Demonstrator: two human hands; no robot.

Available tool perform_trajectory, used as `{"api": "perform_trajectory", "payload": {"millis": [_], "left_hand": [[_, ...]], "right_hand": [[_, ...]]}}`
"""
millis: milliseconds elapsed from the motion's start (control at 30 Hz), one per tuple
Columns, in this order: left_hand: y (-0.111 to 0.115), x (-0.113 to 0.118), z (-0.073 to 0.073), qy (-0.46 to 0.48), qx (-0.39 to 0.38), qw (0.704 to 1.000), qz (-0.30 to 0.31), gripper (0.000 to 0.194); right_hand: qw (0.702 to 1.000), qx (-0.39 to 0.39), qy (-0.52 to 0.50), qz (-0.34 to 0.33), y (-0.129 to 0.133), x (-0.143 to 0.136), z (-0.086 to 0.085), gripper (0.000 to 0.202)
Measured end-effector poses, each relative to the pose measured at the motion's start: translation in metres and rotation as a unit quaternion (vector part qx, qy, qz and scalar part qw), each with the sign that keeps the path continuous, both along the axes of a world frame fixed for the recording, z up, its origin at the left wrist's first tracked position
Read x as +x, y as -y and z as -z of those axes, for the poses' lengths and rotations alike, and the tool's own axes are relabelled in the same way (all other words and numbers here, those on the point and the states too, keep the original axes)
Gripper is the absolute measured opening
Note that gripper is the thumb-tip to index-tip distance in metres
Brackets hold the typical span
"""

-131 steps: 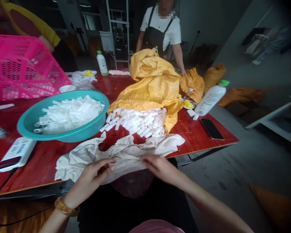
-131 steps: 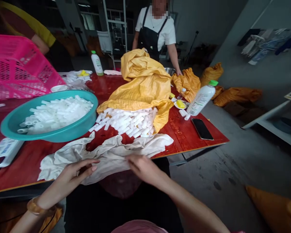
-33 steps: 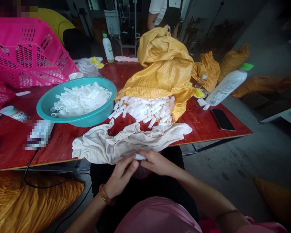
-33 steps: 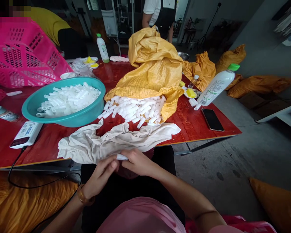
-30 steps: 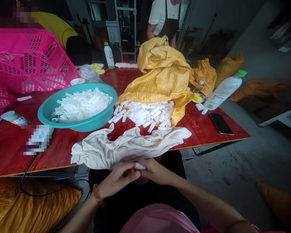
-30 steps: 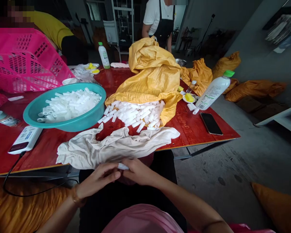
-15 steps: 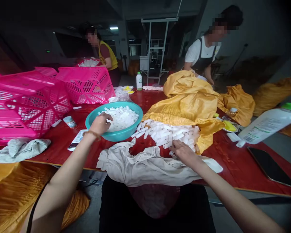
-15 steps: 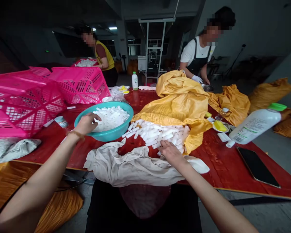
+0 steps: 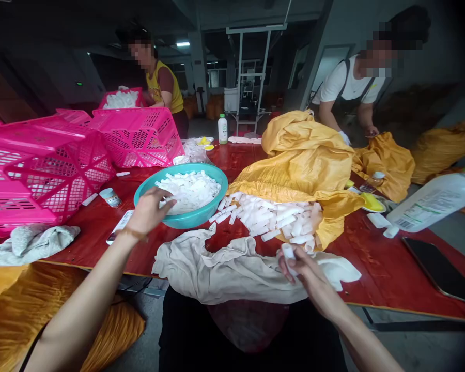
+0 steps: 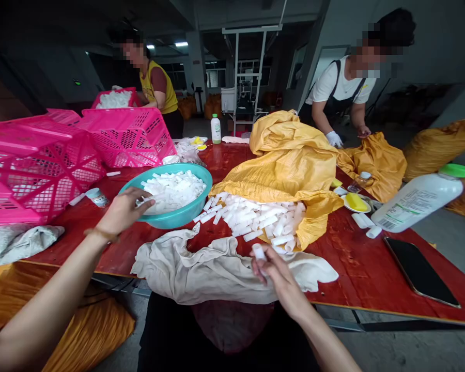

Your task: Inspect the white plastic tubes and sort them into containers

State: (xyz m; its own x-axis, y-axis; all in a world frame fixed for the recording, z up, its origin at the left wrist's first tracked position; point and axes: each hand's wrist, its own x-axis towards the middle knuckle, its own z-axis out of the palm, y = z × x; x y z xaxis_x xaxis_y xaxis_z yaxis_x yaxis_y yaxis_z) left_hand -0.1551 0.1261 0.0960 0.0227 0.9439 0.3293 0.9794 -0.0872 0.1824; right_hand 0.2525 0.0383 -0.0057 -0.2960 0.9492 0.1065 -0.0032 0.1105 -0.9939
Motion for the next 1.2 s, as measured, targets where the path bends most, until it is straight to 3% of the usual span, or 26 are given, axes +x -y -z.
{"api": "perform_trajectory", "payload": {"millis": [67,167,233,300,400,533,700,867,967,1033,1133,1200], "left_hand": [[0.037,0.041,0.013,0.112,0.048,0.985,0.123,0.035],[0.087,0.105,0.047,0.207,-0.029,0.942,0.261,0.023],[0.109,0.136,0.069,0.242,-0.081,0.925,0.281,0.016],[0.119,0.152,0.082,0.276,-0.12,0.916,0.264,0.014],[0.122,0.158,0.085,0.349,-0.131,0.904,0.209,0.016],[0.127,0.162,0.071,0.443,-0.1,0.873,0.179,0.02],[0.142,0.174,0.065,0.341,-0.088,0.909,0.221,0.014],[0.149,0.181,0.08,0.34,-0.159,0.897,0.234,0.02],[0.146,0.177,0.088,0.395,-0.157,0.87,0.248,0.03],[0.142,0.169,0.088,0.422,-0.14,0.86,0.251,0.027],[0.135,0.158,0.083,0.375,-0.115,0.876,0.281,0.013],[0.134,0.155,0.08,0.338,-0.125,0.881,0.307,0.016]], "right_hand": [[0.999,-0.023,-0.003,-0.031,0.011,-0.021,0.001,0.02],[0.998,-0.017,-0.005,-0.061,0.02,-0.048,-0.003,0.019],[0.997,0.002,-0.018,-0.068,0.024,-0.056,-0.007,0.018],[0.996,0.016,-0.024,-0.084,0.028,-0.055,-0.009,0.018],[0.995,0.014,-0.016,-0.096,0.036,-0.046,-0.006,0.019],[0.995,0.025,0.029,-0.092,0.045,-0.037,0.003,0.022],[0.987,0.102,0.102,-0.071,0.053,-0.04,0.007,0.018],[0.956,0.177,0.233,-0.025,0.057,-0.044,0.009,0.014],[0.974,0.137,0.175,-0.054,0.054,-0.043,0.011,0.015],[0.984,0.092,0.123,-0.088,0.051,-0.04,0.01,0.017],[0.986,0.06,0.081,-0.134,0.048,-0.039,0.008,0.023],[0.985,0.073,0.084,-0.132,0.048,-0.04,0.007,0.021]]}}
